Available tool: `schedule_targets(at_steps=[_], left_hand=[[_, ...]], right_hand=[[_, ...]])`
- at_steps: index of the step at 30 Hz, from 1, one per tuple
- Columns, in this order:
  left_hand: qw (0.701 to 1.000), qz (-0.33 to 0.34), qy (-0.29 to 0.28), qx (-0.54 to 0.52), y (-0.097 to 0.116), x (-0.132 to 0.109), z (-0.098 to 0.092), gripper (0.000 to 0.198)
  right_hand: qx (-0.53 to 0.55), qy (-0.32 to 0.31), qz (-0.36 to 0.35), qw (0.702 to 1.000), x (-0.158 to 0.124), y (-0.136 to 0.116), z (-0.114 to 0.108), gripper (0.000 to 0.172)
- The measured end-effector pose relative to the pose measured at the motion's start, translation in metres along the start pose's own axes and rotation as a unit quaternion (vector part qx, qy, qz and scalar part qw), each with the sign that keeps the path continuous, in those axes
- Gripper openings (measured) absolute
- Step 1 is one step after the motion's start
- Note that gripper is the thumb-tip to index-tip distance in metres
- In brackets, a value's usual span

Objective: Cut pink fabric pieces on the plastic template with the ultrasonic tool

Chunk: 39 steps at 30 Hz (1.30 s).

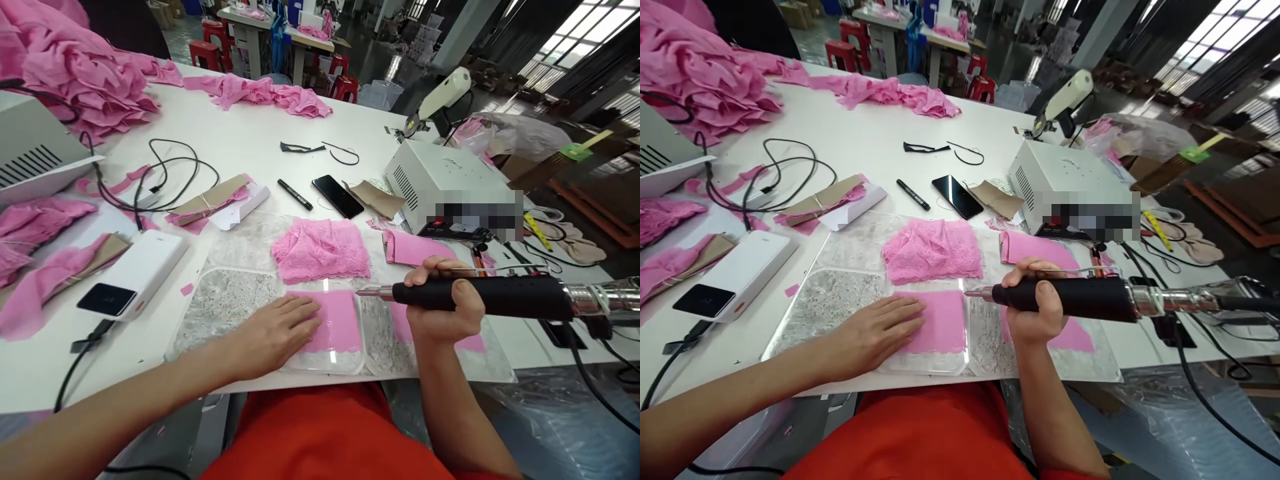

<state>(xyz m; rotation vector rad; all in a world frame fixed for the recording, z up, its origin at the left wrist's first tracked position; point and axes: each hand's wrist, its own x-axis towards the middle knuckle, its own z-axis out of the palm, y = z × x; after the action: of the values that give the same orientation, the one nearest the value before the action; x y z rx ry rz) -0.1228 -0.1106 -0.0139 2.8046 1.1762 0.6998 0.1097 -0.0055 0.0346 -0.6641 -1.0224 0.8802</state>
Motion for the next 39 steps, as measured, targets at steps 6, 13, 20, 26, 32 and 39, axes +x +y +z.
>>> schedule_targets(at_steps=[6, 13, 20, 26, 32, 39], left_hand=[[0.997, -0.008, -0.074, -0.021, 0.010, 0.032, 0.023, 0.045], [0.994, 0.003, -0.103, -0.028, 0.015, 0.041, 0.033, 0.049], [0.992, 0.013, -0.125, -0.032, 0.013, 0.041, 0.031, 0.047], [0.989, 0.014, -0.144, -0.034, 0.013, 0.041, 0.030, 0.047], [0.988, 0.017, -0.152, -0.036, 0.011, 0.041, 0.029, 0.046], [0.988, 0.021, -0.152, -0.026, 0.011, 0.040, 0.030, 0.045]], right_hand=[[0.009, 0.015, -0.001, 1.000, 0.000, 0.005, -0.010, 0.019], [0.013, 0.009, 0.004, 1.000, 0.001, 0.007, -0.010, 0.019], [0.034, 0.022, 0.005, 0.999, 0.002, 0.008, -0.010, 0.019], [0.035, 0.014, 0.002, 0.999, 0.000, 0.008, -0.010, 0.019], [0.048, 0.000, -0.004, 0.999, -0.001, 0.010, -0.009, 0.020], [0.045, -0.022, 0.003, 0.999, -0.003, 0.012, -0.009, 0.021]])
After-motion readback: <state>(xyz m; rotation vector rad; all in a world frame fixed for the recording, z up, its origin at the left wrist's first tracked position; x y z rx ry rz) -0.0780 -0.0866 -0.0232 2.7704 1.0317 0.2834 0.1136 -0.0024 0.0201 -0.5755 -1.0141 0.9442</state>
